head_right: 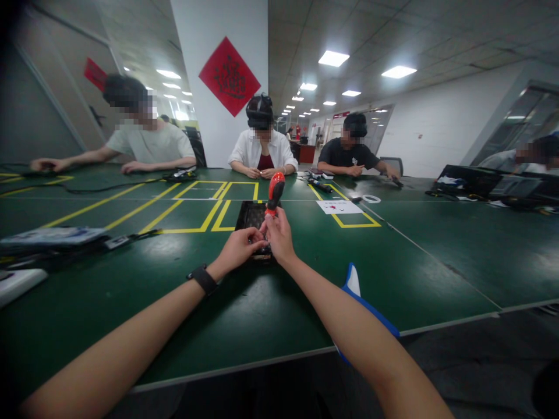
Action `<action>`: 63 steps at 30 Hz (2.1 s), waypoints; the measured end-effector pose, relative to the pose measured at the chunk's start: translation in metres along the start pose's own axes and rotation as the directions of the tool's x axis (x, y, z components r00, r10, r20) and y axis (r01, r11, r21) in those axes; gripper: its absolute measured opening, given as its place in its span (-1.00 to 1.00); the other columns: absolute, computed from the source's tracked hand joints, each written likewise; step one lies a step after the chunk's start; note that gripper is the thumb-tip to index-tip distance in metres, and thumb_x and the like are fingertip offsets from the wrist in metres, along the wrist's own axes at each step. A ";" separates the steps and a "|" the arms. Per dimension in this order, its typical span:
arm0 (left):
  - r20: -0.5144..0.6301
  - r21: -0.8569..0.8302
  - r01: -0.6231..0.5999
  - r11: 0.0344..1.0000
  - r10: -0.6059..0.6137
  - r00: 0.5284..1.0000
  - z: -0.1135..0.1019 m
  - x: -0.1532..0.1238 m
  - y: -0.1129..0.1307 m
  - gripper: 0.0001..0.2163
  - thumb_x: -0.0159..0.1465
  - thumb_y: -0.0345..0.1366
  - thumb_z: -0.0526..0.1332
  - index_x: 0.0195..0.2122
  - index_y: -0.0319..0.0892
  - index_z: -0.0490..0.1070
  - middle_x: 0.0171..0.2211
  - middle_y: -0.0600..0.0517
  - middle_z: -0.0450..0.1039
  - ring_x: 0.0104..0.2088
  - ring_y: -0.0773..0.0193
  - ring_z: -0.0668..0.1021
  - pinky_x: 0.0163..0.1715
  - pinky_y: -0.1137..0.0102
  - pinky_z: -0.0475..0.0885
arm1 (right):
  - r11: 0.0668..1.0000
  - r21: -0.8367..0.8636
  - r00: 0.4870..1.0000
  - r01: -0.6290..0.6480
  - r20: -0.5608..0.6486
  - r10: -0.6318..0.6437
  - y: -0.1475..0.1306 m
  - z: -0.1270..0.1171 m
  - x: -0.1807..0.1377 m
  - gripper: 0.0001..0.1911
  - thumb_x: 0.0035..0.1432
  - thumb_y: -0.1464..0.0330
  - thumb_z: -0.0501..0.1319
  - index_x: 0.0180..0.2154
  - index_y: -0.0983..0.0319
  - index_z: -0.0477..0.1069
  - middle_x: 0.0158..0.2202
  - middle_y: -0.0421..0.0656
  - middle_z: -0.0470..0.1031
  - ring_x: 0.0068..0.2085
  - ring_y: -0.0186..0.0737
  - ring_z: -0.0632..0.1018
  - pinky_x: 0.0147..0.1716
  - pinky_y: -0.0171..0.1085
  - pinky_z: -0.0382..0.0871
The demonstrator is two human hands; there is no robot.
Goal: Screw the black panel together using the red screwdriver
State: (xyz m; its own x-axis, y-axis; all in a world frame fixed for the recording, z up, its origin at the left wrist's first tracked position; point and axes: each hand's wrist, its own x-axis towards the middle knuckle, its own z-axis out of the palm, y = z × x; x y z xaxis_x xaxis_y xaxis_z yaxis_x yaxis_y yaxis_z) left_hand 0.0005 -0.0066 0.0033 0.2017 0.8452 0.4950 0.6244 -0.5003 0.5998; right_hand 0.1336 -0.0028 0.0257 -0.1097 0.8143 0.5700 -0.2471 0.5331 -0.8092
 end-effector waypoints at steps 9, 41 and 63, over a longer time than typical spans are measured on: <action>0.102 -0.066 -0.061 0.996 0.067 0.993 -0.003 0.001 -0.001 -0.82 0.18 -0.25 0.16 -0.31 -0.20 0.50 -0.40 0.02 0.53 -0.41 0.31 0.49 -0.32 0.43 0.33 | 1.000 0.013 0.999 -0.020 -0.037 0.021 0.005 -0.002 0.003 -0.65 0.21 0.12 0.00 -0.08 0.20 0.20 -0.54 -0.32 0.34 -0.68 -0.52 0.16 -0.70 -0.46 0.05; 0.045 -0.030 -0.004 1.000 0.005 0.999 0.000 0.000 -0.001 -0.83 0.11 -0.18 0.24 -0.38 -0.18 0.46 -0.44 0.04 0.50 -0.45 0.33 0.46 -0.40 0.45 0.32 | 1.000 0.021 1.000 -0.007 -0.027 0.008 0.006 -0.002 0.002 -0.66 0.19 0.13 0.04 -0.11 0.22 0.25 -0.53 -0.28 0.34 -0.67 -0.53 0.18 -0.71 -0.45 -0.03; 0.046 0.022 -0.027 0.999 0.026 0.999 0.001 0.001 -0.004 -0.81 0.17 -0.16 0.17 -0.38 -0.17 0.45 -0.45 0.06 0.48 -0.46 0.33 0.44 -0.40 0.45 0.29 | 1.000 0.001 0.999 0.018 -0.028 -0.018 0.004 -0.001 0.001 -0.67 0.20 0.17 0.04 -0.06 0.20 0.26 -0.52 -0.29 0.34 -0.66 -0.52 0.17 -0.69 -0.44 0.01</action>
State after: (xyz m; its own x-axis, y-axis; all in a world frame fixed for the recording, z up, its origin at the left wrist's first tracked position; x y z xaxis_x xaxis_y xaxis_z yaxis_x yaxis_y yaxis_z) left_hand -0.0012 -0.0034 0.0012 0.2527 0.8396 0.4808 0.6349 -0.5189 0.5724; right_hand 0.1333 0.0001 0.0231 -0.0785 0.8106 0.5803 -0.2501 0.5474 -0.7986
